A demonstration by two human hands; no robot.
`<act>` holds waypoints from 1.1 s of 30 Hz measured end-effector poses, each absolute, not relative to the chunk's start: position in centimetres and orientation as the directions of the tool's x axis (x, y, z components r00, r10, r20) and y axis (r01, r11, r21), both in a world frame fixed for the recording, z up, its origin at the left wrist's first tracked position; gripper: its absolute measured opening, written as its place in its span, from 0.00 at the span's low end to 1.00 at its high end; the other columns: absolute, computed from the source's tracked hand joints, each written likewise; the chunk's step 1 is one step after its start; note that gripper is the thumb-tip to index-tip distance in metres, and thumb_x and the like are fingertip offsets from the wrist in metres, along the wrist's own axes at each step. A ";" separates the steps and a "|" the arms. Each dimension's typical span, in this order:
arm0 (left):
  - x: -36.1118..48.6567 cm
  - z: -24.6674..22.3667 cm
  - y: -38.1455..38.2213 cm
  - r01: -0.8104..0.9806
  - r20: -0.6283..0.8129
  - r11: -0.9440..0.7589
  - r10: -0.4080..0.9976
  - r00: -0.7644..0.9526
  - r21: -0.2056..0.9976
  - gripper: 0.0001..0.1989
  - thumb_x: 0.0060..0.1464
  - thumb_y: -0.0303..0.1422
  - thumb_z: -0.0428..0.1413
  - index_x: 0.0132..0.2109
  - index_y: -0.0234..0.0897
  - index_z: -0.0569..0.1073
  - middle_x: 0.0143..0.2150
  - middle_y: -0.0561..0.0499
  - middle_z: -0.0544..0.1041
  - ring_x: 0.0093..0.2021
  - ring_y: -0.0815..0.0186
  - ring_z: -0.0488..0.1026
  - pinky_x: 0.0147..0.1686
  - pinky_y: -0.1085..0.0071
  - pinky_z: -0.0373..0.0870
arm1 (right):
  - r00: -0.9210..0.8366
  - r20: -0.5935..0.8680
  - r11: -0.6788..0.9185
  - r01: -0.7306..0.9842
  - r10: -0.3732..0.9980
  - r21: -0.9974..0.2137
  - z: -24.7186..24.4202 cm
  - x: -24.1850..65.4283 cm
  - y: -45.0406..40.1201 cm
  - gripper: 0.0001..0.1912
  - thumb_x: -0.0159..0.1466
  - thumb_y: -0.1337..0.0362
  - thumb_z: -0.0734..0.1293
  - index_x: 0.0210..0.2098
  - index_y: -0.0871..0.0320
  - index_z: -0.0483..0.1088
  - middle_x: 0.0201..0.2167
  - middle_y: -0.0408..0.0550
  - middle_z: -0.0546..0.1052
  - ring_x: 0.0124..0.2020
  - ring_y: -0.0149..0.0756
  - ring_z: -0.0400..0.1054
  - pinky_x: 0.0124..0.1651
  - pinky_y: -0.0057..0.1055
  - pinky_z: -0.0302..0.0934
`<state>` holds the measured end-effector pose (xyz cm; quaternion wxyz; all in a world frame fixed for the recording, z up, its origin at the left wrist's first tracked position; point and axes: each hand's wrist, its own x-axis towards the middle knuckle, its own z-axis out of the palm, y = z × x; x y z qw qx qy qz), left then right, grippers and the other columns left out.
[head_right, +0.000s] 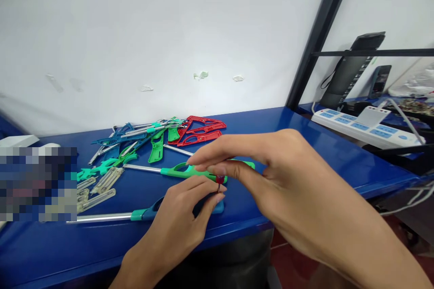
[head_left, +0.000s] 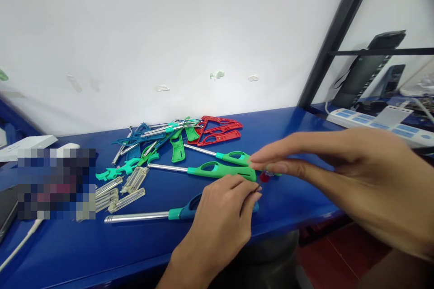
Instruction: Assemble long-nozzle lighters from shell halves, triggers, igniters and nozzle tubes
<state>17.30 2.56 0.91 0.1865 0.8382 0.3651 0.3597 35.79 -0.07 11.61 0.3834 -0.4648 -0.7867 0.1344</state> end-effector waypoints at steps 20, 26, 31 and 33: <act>17.2 1.0 2.6 0.488 0.473 -0.650 0.759 0.447 0.582 0.09 0.68 0.29 0.53 0.45 0.42 0.79 0.42 0.54 0.83 0.41 0.63 0.80 0.46 0.65 0.75 | -0.266 0.487 0.541 0.586 0.832 -0.603 11.9 36.3 0.6 0.10 0.69 0.65 0.69 0.41 0.41 0.81 0.43 0.31 0.83 0.43 0.33 0.80 0.47 0.23 0.74; 17.1 1.2 2.4 0.493 0.487 -0.656 0.754 0.441 0.571 0.08 0.67 0.29 0.54 0.46 0.42 0.78 0.43 0.53 0.83 0.42 0.61 0.81 0.46 0.64 0.76 | -0.142 0.552 0.499 0.647 0.822 -0.577 12.1 35.1 0.6 0.07 0.59 0.66 0.79 0.32 0.46 0.80 0.32 0.34 0.82 0.32 0.34 0.78 0.30 0.25 0.70; 17.2 1.1 2.3 0.512 0.474 -0.653 0.758 0.449 0.559 0.08 0.66 0.30 0.54 0.44 0.41 0.79 0.41 0.51 0.82 0.41 0.60 0.81 0.45 0.62 0.76 | -0.172 0.609 0.519 0.723 0.774 -0.455 11.6 34.8 0.6 0.10 0.57 0.60 0.81 0.35 0.46 0.79 0.25 0.31 0.78 0.23 0.28 0.71 0.25 0.24 0.62; 17.2 1.2 2.2 0.508 0.472 -0.648 0.761 0.445 0.567 0.09 0.66 0.30 0.53 0.44 0.41 0.79 0.43 0.51 0.82 0.43 0.60 0.80 0.47 0.62 0.76 | -0.181 0.655 0.537 0.745 0.733 -0.395 11.4 35.1 0.7 0.09 0.58 0.56 0.81 0.35 0.47 0.80 0.24 0.31 0.78 0.21 0.27 0.69 0.25 0.24 0.62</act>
